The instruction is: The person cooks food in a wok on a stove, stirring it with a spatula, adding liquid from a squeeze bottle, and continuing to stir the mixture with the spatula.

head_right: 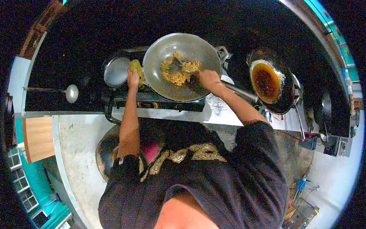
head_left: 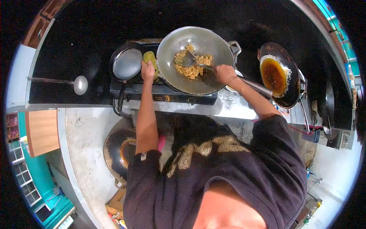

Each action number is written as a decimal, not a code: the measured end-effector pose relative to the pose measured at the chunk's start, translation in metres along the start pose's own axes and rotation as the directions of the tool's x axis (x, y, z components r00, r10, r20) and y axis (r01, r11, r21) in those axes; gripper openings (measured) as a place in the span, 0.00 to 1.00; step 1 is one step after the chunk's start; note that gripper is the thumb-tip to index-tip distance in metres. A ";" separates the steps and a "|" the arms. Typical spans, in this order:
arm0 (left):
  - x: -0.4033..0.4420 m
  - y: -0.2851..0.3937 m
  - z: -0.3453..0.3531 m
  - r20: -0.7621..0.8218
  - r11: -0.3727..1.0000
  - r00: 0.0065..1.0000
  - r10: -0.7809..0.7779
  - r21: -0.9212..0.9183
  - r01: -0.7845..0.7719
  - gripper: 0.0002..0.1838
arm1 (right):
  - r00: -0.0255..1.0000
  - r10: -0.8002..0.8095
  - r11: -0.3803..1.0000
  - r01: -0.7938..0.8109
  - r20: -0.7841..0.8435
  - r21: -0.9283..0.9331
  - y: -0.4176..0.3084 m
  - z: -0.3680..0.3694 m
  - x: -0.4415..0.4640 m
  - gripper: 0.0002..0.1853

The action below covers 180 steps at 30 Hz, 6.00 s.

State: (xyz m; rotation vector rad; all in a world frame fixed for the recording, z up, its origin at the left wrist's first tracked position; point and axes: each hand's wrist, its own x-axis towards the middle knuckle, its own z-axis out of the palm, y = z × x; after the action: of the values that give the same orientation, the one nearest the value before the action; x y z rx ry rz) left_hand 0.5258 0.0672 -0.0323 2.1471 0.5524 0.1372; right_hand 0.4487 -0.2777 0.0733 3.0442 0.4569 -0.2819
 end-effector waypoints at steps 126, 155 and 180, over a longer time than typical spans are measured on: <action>-0.267 -0.104 -0.062 0.821 0.052 0.365 -0.438 -0.382 0.923 0.20 | 0.935 0.314 -0.014 -0.166 0.162 0.986 -0.092 0.091 -0.124 0.08; -0.418 -0.062 0.090 0.794 0.143 0.582 -0.178 -0.564 0.813 0.23 | 0.669 0.678 -0.550 0.187 0.304 0.814 0.266 0.027 -0.437 0.15; -0.884 -0.162 0.032 0.111 -0.237 0.618 -0.779 -0.963 -0.125 0.21 | -0.174 -0.777 -0.408 -0.593 -0.605 0.694 -0.065 -0.170 -0.525 0.38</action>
State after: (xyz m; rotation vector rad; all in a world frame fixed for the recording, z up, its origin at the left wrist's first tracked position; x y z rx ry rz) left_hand -0.3100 -0.2588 -0.0899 0.1161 1.0309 0.6943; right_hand -0.0347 -0.3531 0.3367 0.0717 -1.1103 1.4973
